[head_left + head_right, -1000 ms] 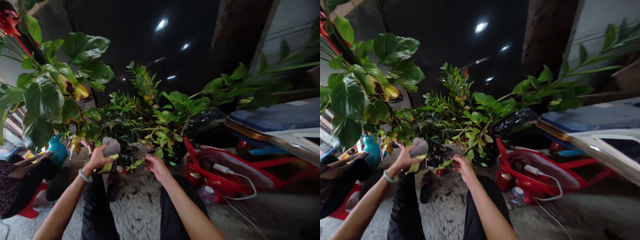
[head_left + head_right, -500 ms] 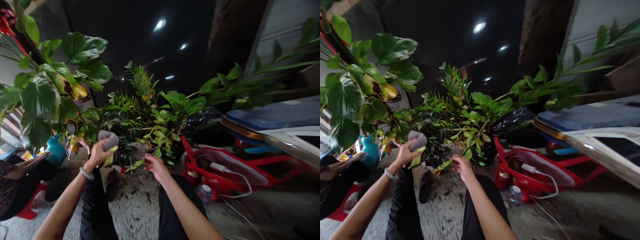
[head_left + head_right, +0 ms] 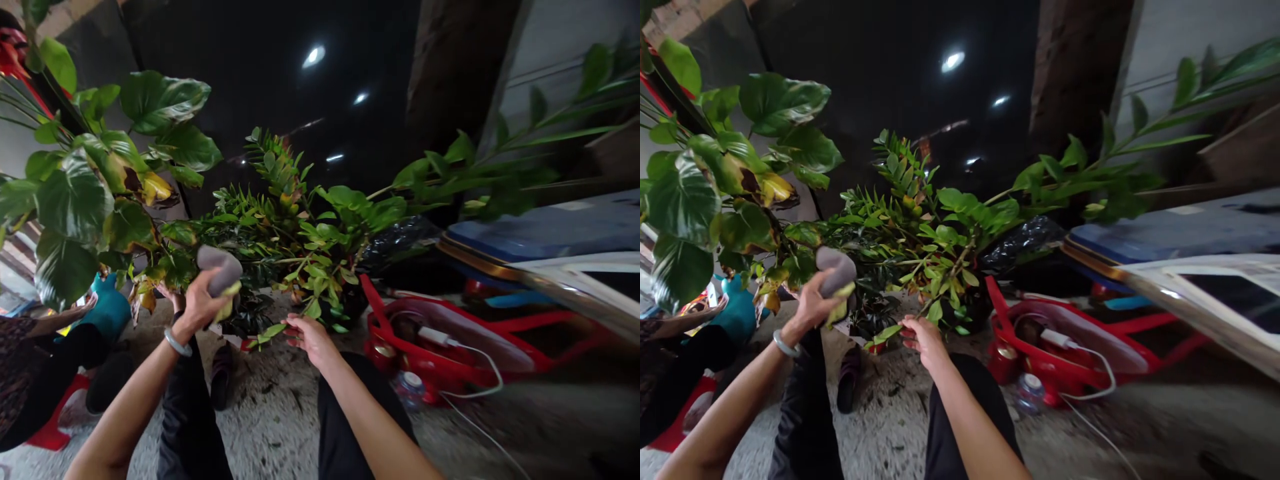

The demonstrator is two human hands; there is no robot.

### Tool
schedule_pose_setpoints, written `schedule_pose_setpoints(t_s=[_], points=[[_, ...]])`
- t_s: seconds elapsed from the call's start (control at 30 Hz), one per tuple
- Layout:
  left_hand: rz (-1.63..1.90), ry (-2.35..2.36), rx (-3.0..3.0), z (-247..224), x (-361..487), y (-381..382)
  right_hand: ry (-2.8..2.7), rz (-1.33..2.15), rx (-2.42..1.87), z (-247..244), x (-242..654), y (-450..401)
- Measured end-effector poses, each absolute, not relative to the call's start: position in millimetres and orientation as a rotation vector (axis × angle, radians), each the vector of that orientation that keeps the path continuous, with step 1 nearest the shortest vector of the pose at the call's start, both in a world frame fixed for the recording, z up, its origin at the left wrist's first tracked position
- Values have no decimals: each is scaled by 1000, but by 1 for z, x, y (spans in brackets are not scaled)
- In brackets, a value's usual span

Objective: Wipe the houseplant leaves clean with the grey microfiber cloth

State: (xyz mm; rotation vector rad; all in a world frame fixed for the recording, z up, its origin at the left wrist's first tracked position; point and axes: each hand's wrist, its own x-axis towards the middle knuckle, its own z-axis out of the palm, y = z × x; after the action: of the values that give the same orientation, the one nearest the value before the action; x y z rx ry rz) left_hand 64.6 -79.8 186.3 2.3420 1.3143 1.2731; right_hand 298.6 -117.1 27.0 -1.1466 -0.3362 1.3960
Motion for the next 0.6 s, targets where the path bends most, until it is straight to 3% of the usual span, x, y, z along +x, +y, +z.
schedule_pose_setpoints(t_s=[0.13, 0.33, 0.4, 0.6], points=[[874, 1001, 2666, 158, 63, -107, -344, 1408, -1143, 26, 302, -118], [1555, 1018, 2608, 229, 91, -82, -351, 1398, -1150, 26, 306, -117], [1598, 1110, 2602, 236, 103, -62, -356, 1395, -1147, 27, 303, -117], [719, 1146, 2786, 170, 106, -57, -362, 1391, -1158, 26, 301, -116]])
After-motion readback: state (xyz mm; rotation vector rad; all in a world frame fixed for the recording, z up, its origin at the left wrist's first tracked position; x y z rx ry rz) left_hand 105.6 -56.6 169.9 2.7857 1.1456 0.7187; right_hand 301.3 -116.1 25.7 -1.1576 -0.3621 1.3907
